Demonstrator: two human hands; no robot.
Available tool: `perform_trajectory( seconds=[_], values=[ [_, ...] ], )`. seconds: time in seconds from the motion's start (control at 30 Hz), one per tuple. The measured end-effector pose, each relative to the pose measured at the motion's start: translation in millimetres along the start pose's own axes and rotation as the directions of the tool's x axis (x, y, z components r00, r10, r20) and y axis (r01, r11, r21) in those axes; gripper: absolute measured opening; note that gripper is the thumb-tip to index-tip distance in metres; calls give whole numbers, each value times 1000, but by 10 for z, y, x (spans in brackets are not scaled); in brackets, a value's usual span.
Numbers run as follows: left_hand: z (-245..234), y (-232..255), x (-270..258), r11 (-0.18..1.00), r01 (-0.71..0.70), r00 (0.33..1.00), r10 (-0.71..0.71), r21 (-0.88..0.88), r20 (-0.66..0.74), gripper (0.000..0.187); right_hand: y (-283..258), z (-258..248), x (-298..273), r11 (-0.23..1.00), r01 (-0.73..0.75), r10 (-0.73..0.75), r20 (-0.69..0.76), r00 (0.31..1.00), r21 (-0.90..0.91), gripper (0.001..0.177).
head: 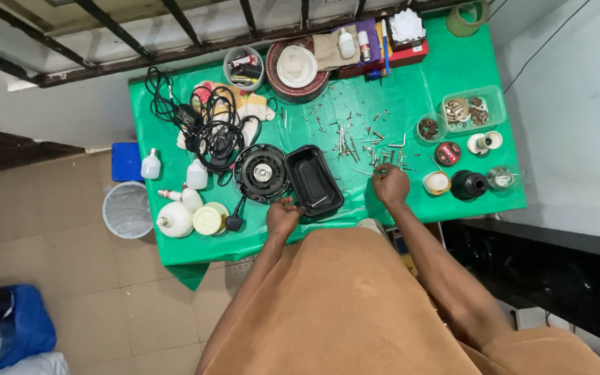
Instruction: Organizing various screws and mechanical parts on a workbench.
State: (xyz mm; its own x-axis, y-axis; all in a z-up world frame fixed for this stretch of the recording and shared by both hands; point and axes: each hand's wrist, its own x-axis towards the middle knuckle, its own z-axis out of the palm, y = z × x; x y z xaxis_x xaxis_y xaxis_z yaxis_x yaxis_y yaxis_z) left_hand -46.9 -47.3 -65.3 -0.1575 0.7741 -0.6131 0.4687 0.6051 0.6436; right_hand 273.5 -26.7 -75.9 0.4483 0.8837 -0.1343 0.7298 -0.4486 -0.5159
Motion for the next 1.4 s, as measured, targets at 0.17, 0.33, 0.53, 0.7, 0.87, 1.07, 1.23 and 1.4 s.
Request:
perform_trajectory(
  seconds=[0.17, 0.33, 0.53, 0.7, 0.87, 1.07, 1.23, 1.4],
  values=[
    [-13, 57, -81, 999, -19, 1000, 20, -29, 10, 47, 56, -47, 109, 970, 162, -148, 91, 985, -183, 15],
    [-19, -29, -75, 980, 52, 998, -47, -194, 33, 37, 81, -40, 117, 863, 397, -349, 201, 915, -312, 15],
    [-110, -134, -93, 988, -133, 983, 142, 82, -113, 31, 10, -73, 205, 773, 537, -441, 323, 837, -338, 16],
    [-265, 46, -212, 896, -308, 950, 310, 321, 44, 48, 82, 194, 312, 670, 574, -420, 398, 816, -470, 16],
    [-131, -208, -103, 832, -405, 913, 393, 378, 113, 52, -4, 244, 338, 689, 504, -378, 334, 863, -521, 14],
    [-200, -147, -127, 853, -356, 932, 295, 382, 210, 53, -560, -157, 191, 946, 275, -243, 189, 951, -170, 17],
    [-202, -64, -56, 878, -302, 948, 235, 372, 215, 60, -825, -109, 79, 924, -196, -7, 527, 850, 328, 16],
    [-226, 78, -71, 915, -162, 973, 86, 370, 212, 66, -1056, -103, -73, 901, -142, -47, 418, 907, 410, 13]
  ],
)
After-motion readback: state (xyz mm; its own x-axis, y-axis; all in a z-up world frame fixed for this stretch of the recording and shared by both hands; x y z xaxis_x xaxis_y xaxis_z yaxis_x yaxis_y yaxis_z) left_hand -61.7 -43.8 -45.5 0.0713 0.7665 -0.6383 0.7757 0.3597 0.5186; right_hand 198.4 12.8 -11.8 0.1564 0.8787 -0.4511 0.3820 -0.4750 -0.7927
